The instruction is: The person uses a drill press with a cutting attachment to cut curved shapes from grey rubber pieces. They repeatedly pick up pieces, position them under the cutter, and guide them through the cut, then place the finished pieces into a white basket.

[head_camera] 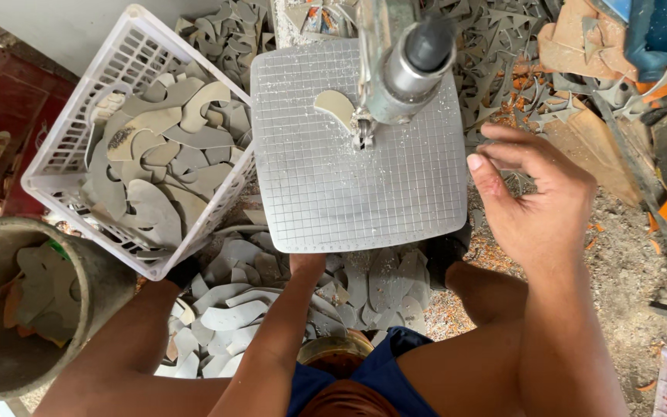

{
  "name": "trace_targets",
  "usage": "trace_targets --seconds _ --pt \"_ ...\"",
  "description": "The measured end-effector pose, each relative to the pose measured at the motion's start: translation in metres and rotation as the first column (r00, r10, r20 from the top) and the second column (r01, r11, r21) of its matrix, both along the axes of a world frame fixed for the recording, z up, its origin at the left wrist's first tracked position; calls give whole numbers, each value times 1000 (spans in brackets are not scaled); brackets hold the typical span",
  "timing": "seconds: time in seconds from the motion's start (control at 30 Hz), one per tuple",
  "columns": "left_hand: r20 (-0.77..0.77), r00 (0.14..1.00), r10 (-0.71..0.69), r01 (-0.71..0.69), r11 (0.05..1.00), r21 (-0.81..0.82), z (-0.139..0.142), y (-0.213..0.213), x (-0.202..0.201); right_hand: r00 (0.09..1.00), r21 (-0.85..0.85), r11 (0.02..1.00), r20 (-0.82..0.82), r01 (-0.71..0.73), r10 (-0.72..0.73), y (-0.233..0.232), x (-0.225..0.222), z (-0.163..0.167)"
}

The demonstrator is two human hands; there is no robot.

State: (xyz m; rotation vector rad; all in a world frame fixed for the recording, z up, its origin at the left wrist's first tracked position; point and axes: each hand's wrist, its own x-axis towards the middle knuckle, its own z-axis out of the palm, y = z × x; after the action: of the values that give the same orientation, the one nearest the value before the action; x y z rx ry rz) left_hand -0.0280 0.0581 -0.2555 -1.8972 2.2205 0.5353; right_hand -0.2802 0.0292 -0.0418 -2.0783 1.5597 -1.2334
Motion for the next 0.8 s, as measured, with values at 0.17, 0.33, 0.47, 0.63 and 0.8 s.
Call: trace_targets --seconds 0.17,0.33,0.47,0.63,0.8 --pt "14 1000 19 -22 976 218 0 0 8 1000 -1 1000 -6 20 -20 0 1 2" --pt "-223 969 109 -18 927 376 39 29 36 999 22 1000 50 11 -12 2 1 15" --pt "-473 864 174 103 858 503 112 53 35 996 142 987 -55 79 -71 17 -3 23" --pt "-849 322 419 165 858 487 191 75 65 999 91 995 14 -37 36 24 0 24" --pt "-830 -129 543 -135 819 558 195 55 53 988 96 984 -31 -150 153 16 16 18"
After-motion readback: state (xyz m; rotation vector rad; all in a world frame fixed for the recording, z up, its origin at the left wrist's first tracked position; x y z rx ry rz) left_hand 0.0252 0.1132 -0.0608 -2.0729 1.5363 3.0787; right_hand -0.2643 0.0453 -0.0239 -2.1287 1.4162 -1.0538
